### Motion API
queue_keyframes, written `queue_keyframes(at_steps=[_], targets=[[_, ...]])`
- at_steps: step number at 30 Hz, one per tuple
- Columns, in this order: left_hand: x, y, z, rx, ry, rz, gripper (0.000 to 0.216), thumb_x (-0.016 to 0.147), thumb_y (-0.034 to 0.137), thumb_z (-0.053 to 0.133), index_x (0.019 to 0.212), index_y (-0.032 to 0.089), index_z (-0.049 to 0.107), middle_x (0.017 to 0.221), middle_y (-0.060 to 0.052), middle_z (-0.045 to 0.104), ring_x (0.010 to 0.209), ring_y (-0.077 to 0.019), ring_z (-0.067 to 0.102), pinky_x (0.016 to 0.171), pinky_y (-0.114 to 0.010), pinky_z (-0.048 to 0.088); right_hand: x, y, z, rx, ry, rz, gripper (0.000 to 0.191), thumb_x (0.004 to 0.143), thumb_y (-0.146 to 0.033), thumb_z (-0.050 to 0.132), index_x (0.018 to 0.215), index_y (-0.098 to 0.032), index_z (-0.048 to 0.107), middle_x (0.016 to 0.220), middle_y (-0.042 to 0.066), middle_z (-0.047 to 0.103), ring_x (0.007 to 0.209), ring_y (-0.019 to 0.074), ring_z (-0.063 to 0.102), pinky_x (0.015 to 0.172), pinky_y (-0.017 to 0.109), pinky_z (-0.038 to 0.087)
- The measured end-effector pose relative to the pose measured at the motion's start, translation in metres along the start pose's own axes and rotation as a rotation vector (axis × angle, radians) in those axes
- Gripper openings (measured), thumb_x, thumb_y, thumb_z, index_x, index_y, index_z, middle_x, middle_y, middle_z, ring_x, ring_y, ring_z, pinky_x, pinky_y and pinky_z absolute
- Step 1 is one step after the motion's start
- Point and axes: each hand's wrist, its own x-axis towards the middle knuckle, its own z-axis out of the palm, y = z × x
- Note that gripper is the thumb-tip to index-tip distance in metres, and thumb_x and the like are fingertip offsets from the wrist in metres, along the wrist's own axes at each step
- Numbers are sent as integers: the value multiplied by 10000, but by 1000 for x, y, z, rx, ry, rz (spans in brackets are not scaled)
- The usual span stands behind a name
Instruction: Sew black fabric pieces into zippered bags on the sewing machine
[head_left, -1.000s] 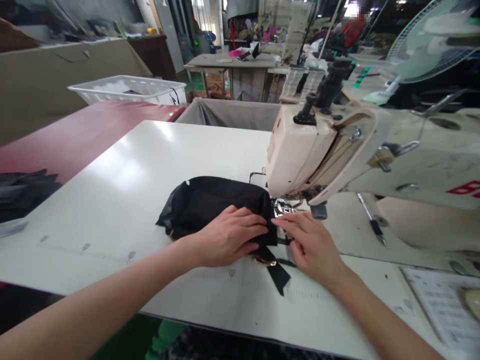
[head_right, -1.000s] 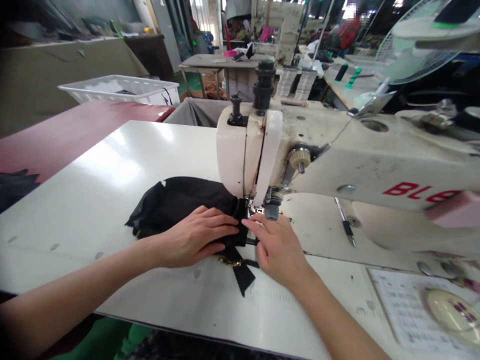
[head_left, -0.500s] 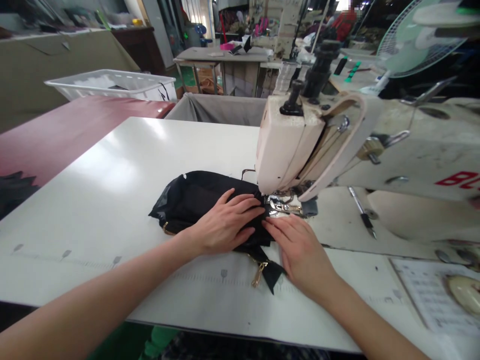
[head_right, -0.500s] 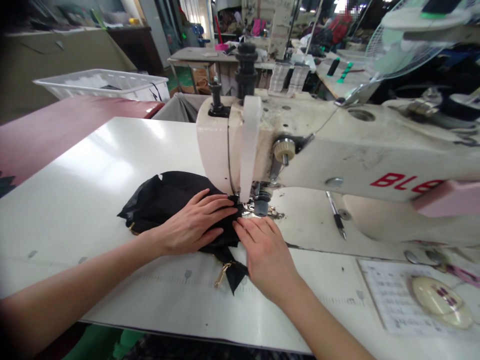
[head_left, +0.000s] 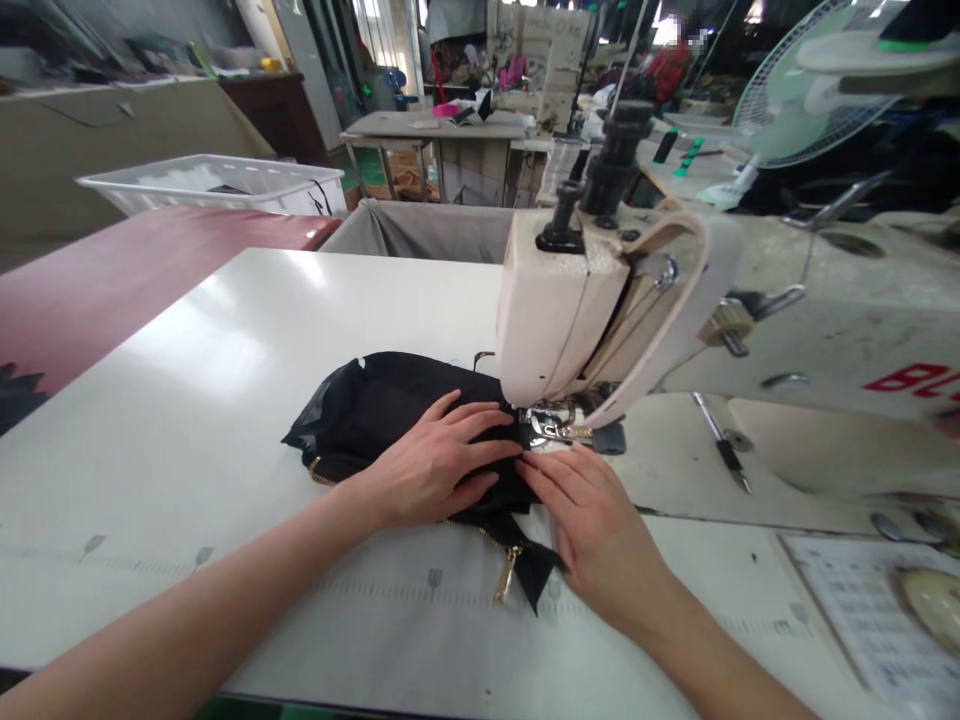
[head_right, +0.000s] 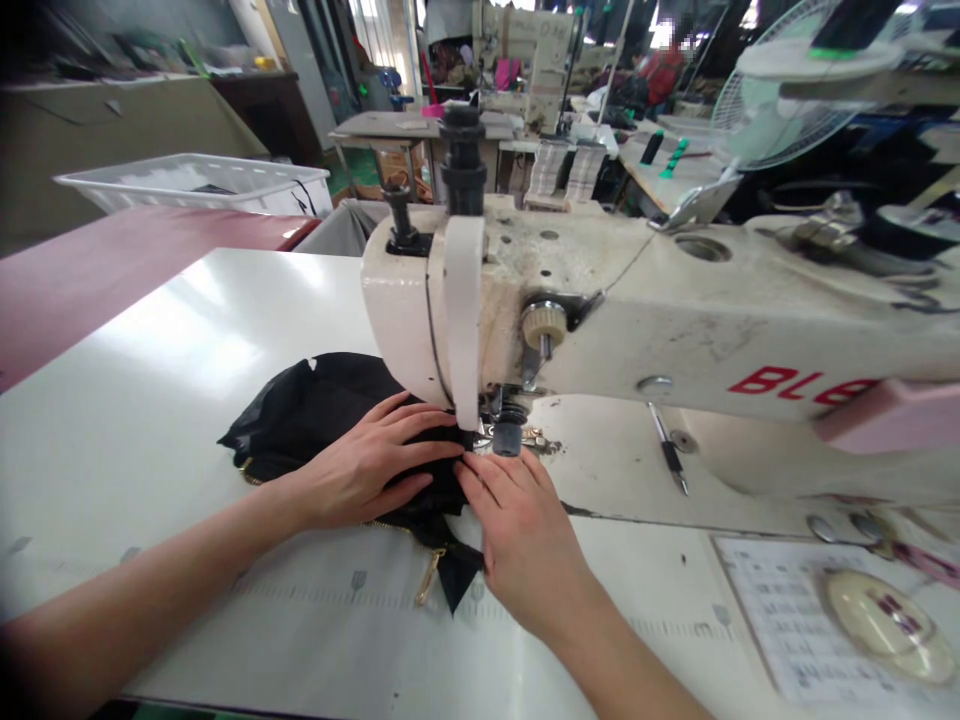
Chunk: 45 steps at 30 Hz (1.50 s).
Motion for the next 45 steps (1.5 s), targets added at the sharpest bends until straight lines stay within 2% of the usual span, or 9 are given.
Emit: queue_keyframes(at_steps=[5,14,32,36,39,41,45], targets=[[3,-1,-2,-12,-2,11,383,879,253,540,1261,267,565,1368,-75,517,1288,-260,442,1135,-517,249,1,1,0,6,1,7,578,732,7,422,1284,-119,532,1293,119,560,1167,268,477,1079,543,324],[3,-1,1,30,-23,0,361,909,270,502,1264,284,561,1381,-76,491,1287,-262,431,1123,-528,248,0,2,-1,31,-4,19,556,754,11,405,1278,-118,537,1291,105,553,1208,247,451,1117,508,287],[3,2,6,112,10,-27,350,939,235,457,1250,326,588,1378,-81,477,1279,-269,415,1103,-548,261,-2,5,0,109,85,-2,483,747,51,410,1161,-95,611,1161,125,603,1100,257,499,1061,540,352],[3,0,10,131,129,38,298,935,221,480,1177,301,633,1305,-78,536,1227,-266,453,1078,-517,268,-3,6,0,89,92,1,502,733,46,402,1171,-85,608,1149,133,605,1098,264,502,1055,546,356],[4,1,10,78,150,140,285,970,201,411,1151,230,629,1150,-60,630,1093,-204,534,1003,-392,342,-4,7,0,94,93,1,486,745,36,399,1163,-86,612,1139,136,609,1085,265,509,1047,545,363],[5,4,8,20,92,104,271,987,233,387,1111,195,625,1074,-50,651,1007,-180,562,909,-335,387,-4,9,0,120,107,18,465,755,34,395,1142,-92,620,1112,127,616,1054,256,520,1041,541,367],[5,20,5,19,36,-37,243,942,378,501,972,177,634,1012,-49,645,951,-206,561,857,-354,389,-6,8,-6,225,199,65,406,792,25,384,1061,-127,647,1047,98,628,991,227,537,979,490,420]])
